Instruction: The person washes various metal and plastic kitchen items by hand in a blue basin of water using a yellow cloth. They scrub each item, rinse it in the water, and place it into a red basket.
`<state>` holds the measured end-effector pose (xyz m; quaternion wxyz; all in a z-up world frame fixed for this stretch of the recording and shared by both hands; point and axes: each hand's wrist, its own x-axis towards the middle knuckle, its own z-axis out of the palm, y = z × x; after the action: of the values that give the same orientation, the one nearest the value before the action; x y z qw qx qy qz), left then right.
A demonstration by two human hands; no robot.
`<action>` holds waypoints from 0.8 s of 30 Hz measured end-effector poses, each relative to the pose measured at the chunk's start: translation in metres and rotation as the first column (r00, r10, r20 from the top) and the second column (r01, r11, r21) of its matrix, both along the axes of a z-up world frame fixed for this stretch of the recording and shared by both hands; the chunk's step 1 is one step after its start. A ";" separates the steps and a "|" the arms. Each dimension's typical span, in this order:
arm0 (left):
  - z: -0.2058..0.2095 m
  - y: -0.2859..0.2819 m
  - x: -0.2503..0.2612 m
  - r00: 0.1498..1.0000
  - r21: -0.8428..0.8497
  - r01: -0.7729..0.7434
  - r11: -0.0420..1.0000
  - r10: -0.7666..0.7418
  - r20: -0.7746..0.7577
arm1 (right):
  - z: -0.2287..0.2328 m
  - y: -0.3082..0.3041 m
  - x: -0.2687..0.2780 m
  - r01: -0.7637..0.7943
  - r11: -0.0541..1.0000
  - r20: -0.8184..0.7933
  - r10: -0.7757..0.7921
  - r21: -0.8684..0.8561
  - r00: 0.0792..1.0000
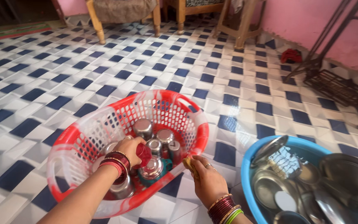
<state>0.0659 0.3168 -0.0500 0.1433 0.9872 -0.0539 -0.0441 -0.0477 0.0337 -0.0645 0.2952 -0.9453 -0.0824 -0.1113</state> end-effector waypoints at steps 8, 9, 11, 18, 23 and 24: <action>-0.048 0.044 -0.015 0.953 0.113 -0.219 0.969 0.238 -0.190 | -0.016 0.031 0.010 -0.059 0.975 0.102 0.082 -0.213 0.991; -0.053 0.048 -0.018 0.946 0.120 -0.231 0.966 0.252 -0.205 | -0.017 0.032 0.009 -0.053 0.972 0.076 0.072 -0.227 0.995; -0.061 0.055 -0.024 0.938 0.134 -0.244 0.960 0.269 -0.220 | -0.019 0.032 0.009 -0.053 0.968 0.052 0.067 -0.247 0.996; -0.075 0.057 -0.036 0.924 0.133 -0.262 0.956 0.289 -0.249 | -0.020 0.033 0.008 -0.052 0.959 0.098 0.082 -0.278 0.992; -0.067 0.046 -0.039 0.915 0.169 -0.246 0.954 0.286 -0.284 | -0.017 0.035 0.006 -0.047 0.949 0.076 0.074 -0.311 0.994; -0.064 0.044 -0.039 0.901 0.180 -0.251 0.951 0.298 -0.316 | -0.017 0.035 0.006 -0.048 0.949 0.070 0.073 -0.312 0.995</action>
<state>0.0266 0.3609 -0.1140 0.0880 0.9699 0.1146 -0.1962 -0.0419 0.0690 -0.0813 0.1428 -0.9717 -0.1395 -0.1258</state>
